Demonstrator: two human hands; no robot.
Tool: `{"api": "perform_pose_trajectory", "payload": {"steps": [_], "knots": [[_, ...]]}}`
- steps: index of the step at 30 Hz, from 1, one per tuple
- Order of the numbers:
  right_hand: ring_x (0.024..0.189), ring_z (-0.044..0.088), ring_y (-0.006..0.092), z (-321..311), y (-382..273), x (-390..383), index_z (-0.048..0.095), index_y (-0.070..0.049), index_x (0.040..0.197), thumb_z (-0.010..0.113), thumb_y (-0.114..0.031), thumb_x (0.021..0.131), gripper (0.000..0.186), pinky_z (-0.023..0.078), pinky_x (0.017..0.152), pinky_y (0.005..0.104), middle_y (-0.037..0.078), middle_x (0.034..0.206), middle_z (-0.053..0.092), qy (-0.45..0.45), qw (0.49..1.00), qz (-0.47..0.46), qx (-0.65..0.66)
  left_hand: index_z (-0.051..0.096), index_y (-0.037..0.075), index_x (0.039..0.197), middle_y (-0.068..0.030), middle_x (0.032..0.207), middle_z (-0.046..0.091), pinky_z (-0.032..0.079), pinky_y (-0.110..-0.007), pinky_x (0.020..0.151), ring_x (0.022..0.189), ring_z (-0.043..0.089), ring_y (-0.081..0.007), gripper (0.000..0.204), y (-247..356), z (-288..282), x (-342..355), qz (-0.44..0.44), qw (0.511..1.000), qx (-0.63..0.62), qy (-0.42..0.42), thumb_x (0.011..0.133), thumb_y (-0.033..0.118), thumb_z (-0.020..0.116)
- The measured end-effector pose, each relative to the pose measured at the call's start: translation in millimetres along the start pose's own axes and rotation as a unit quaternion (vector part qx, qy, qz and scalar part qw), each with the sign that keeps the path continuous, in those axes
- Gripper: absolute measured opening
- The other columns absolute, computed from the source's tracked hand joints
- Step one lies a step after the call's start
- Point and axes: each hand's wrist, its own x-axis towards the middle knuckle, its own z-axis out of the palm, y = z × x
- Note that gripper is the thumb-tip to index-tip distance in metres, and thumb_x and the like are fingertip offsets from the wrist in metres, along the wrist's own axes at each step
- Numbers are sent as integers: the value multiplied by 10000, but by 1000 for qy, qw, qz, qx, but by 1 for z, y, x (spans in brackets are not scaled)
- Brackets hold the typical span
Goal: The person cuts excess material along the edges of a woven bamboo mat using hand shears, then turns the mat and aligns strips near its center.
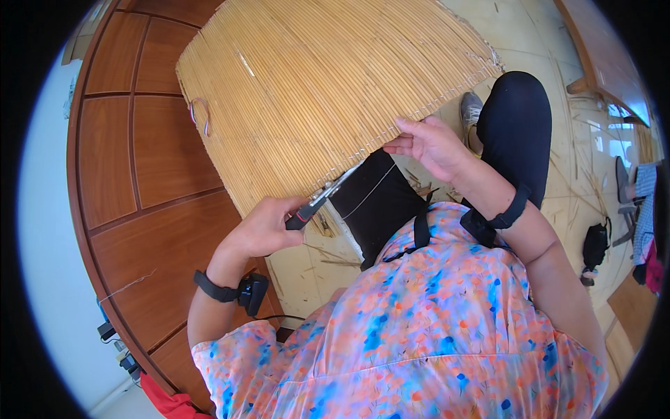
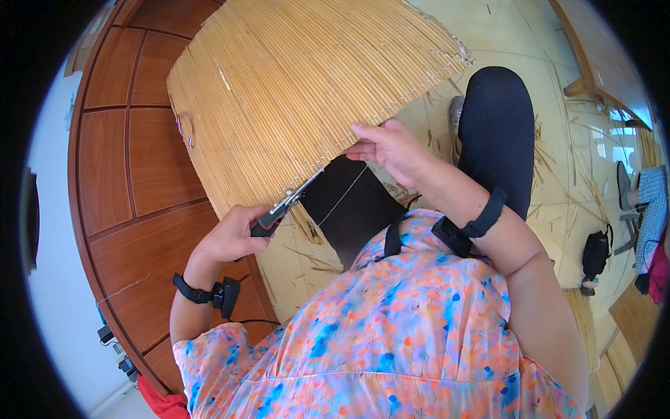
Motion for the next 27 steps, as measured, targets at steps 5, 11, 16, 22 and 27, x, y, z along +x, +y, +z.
{"api": "perform_pose_trajectory", "payload": {"steps": [5,11,16,22,27], "knots": [[1069,619,279,-5,-1,-3,504,27,1248,507,-223,972,373,478,948,397,183,1166,623,-7,1000,-5,-3,590,-49,906,16,697,486,383,-224,580,660,433,-78,273,9,-4,2,-3,1000,14,-3,647,37,595],[1005,642,255,-6,-10,-14,526,16,1189,516,-253,969,348,493,890,354,168,1110,640,0,1000,-20,-17,593,-32,887,19,679,474,387,-235,573,651,429,-80,241,3,-6,4,2,1000,24,7,658,43,588],[1013,638,240,-19,-17,-20,542,-1,1156,515,-290,971,344,485,860,331,166,1099,641,27,997,-63,-41,589,-20,1068,-125,717,552,467,-321,640,674,562,-226,433,13,-2,8,50,995,70,-47,652,99,608],[978,645,215,-13,-21,-19,570,-15,1109,531,-326,966,345,480,842,313,145,1054,657,67,995,-55,-44,555,-30,1141,-218,857,609,491,-353,735,811,613,-336,535,41,0,19,77,991,92,-66,632,127,603],[933,650,184,-10,-23,-23,592,-28,1090,619,-259,924,286,481,824,291,96,1033,667,70,991,-56,-102,545,-37,1158,-191,873,607,483,-335,744,809,602,-295,564,58,-8,18,81,992,82,-41,619,117,609]]}}
